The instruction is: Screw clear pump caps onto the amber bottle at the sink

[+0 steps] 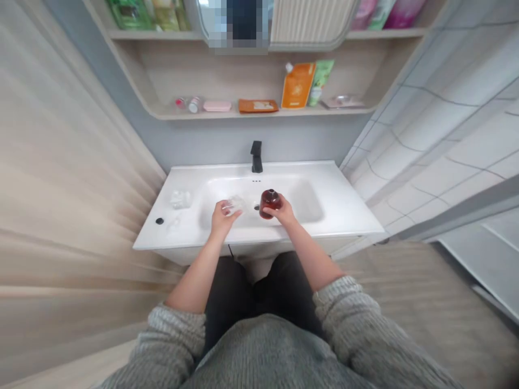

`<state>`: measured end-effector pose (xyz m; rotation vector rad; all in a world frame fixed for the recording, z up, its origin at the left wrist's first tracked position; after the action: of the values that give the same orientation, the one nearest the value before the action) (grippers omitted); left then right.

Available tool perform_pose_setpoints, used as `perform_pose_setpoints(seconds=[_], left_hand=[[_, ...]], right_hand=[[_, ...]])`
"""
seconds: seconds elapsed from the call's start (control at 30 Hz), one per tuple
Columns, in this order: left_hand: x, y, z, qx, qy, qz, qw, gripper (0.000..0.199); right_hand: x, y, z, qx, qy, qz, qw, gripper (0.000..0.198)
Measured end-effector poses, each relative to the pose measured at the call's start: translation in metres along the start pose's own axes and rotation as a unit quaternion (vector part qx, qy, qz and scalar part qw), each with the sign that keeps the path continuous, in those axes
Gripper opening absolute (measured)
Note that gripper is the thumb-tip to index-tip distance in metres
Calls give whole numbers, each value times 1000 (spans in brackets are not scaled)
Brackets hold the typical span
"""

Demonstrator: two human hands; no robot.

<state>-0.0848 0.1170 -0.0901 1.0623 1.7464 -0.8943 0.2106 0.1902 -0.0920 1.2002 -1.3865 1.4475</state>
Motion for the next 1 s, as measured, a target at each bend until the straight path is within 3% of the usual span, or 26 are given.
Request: perform_pose_setpoints(seconds=[0.13,0.23,0.43,0.57,0.7,0.83,1.0], left_hand=[[9,0,4,4,-8,-26,1000,62],[11,-2,2,4,-9,-59,998,65],[17,0,0,18,-12,-75,997,67],[16,0,-2,18,-6,-75,997,69],[10,-1,-1,16,-8,-94,995,67],[6,0,-1,23,-9,-98,995,65],[8,1,-1,29,-4,-102,994,64]], right_hand=[[3,-24,0,-66,17,-70,995,80],[12,-59,-3,-105,11,-63,992,77],[12,-167,0,-172,-5,-71,983,83],[-13,-237,18,-246,29,-45,968,86],[-41,-286,36,-305,80,-16,949,86],[-57,-315,49,-363,110,4,925,85],[-57,-317,47,-349,78,19,934,89]])
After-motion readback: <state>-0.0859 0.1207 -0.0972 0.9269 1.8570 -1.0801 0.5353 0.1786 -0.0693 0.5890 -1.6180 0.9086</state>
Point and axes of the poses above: each hand's wrist, its own z-axis away from the middle knuckle, its own y-axis out of the palm, x = y × z, the point moved 10 cm from there along -z, towards the middle knuckle, and after that the axes turned 12 degrees about y, right-handed, at the moved point
